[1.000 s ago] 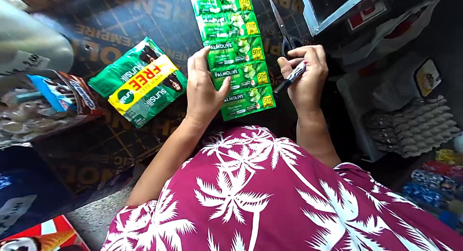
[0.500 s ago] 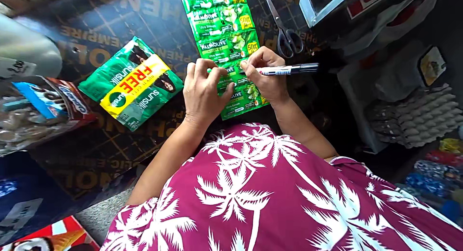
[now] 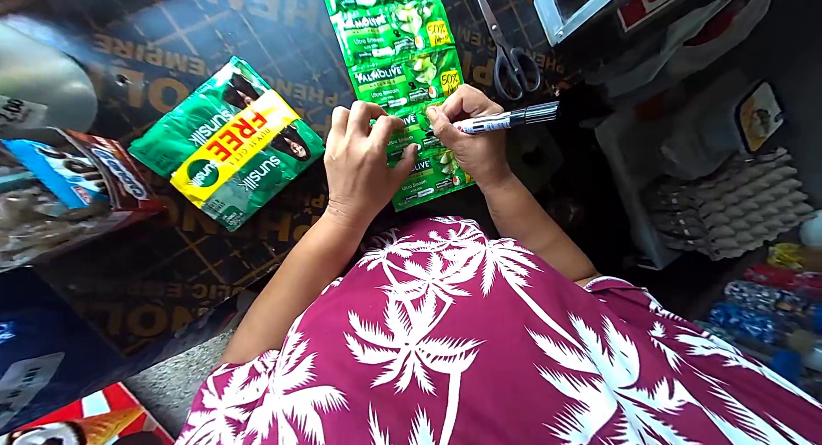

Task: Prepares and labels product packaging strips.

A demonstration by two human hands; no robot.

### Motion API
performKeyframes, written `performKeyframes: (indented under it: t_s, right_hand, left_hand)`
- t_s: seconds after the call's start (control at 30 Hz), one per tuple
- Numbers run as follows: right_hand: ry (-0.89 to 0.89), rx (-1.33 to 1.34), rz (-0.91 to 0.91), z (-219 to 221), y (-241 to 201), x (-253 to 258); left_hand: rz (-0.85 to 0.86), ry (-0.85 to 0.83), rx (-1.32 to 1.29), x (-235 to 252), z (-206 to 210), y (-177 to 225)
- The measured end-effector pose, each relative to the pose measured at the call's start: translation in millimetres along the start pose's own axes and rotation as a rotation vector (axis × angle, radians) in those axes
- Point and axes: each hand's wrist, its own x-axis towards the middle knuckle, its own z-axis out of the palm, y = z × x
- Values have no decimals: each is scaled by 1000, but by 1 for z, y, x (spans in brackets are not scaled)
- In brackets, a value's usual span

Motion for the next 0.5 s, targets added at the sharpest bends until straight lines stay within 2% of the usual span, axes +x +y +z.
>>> performKeyframes:
  t_s: [0.3, 0.5]
  right_hand:
    - [18, 53, 5, -1, -1, -2]
    - [-59, 76, -16, -13, -19, -33]
  left_hand:
    - [1, -10, 6, 0, 0, -1]
    - [3, -9, 8, 0, 0, -1]
